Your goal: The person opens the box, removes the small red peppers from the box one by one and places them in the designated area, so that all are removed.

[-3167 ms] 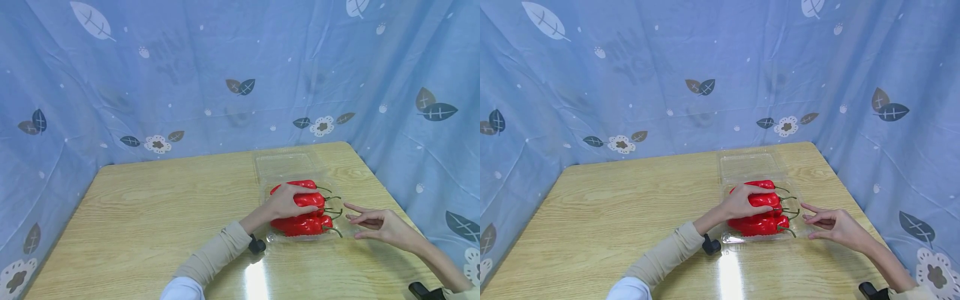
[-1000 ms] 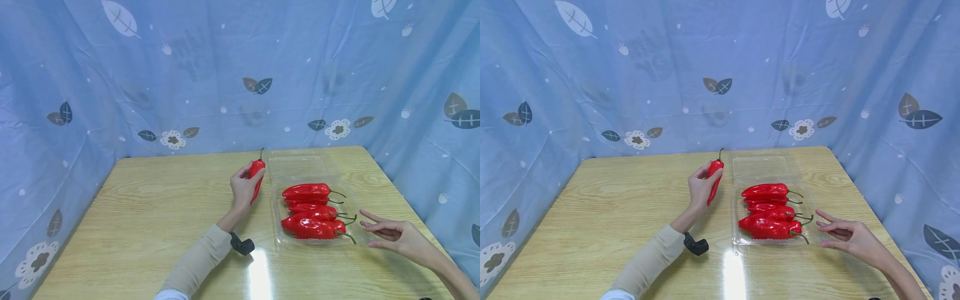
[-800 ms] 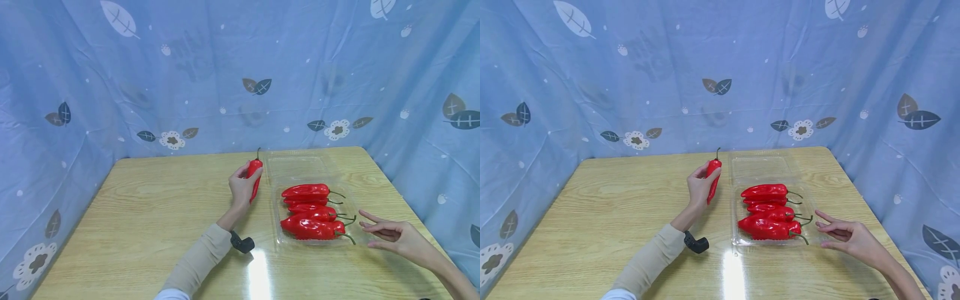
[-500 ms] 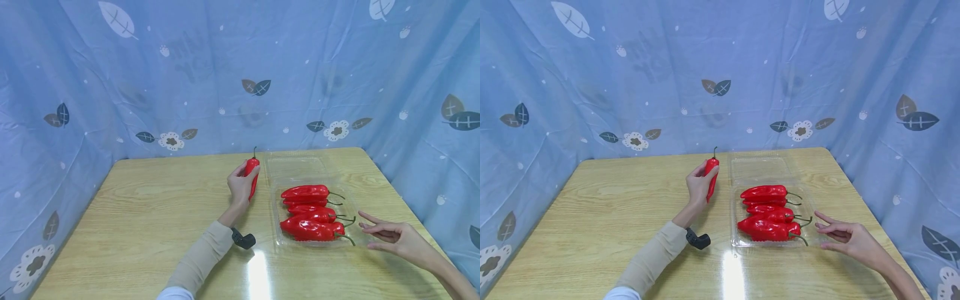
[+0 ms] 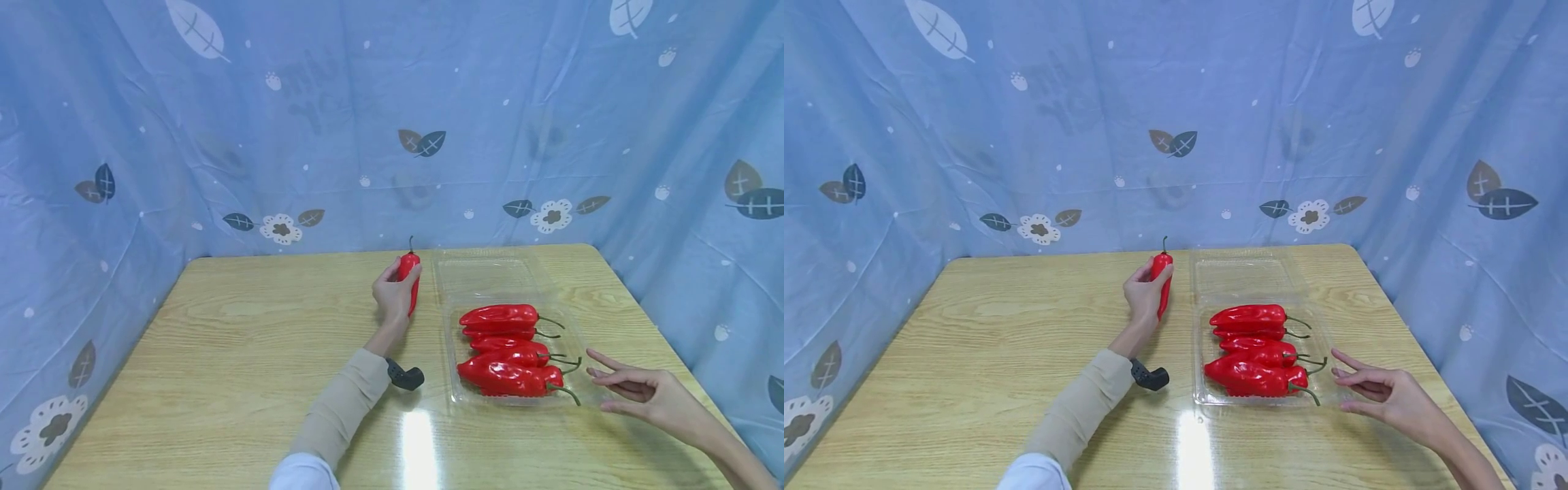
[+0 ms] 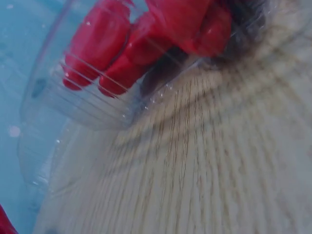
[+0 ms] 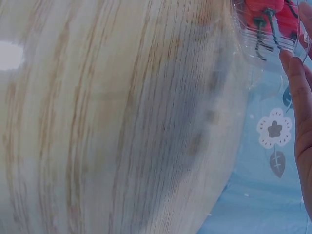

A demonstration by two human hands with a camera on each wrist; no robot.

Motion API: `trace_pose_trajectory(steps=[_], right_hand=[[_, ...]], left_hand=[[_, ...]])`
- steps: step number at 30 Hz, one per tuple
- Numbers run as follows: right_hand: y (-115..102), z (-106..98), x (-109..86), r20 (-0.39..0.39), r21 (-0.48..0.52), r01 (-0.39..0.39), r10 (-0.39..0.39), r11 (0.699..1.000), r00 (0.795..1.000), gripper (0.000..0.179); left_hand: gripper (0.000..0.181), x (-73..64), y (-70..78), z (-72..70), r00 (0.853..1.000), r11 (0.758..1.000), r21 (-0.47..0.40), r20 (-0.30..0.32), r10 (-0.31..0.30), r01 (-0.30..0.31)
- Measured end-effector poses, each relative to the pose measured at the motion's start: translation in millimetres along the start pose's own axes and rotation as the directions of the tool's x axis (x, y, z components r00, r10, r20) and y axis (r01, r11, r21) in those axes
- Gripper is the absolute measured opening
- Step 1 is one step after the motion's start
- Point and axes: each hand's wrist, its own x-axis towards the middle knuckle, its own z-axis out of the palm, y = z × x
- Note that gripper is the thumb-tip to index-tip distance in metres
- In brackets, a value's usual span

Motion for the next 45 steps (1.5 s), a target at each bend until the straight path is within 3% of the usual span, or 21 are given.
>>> trace_pose_trajectory(steps=[11,22,32,41,45], right_hand=[[-1.4,-0.8,-1.7,0.008,-0.013,-0.014,0.014,1.0,1.0,0.036],[1.0,1.0,1.7,0.005,0.006,-0.017,0.017,1.0,1.0,0.034],[-0.6,0.0,-2.0,-0.005,0.017,-0.01,0.01,1.0,1.0,0.036],[-1.0,0.8,-1.7,-0.013,-0.005,-0.011,0.011,1.0,1.0,0.038],[-0.9,2.1,-0.5,-0.019,-0.01,-0.008,0.008,1.0,1.0,0.038]], left_hand=[[0.047,10.1,-15.7,17.6,0.993,0.995,-0.033,-0.072,-0.097,0.095],[0.045,30.0,-22.5,19.9,0.987,0.995,0.062,-0.149,-0.062,0.072],[0.045,40.0,-23.9,27.3,0.978,0.974,0.209,-0.205,-0.041,0.084],[0.044,44.5,-25.6,30.8,0.977,0.985,0.162,-0.212,-0.017,0.052],[0.043,46.8,-26.0,30.9,0.978,0.978,0.201,-0.206,-0.014,0.057]])
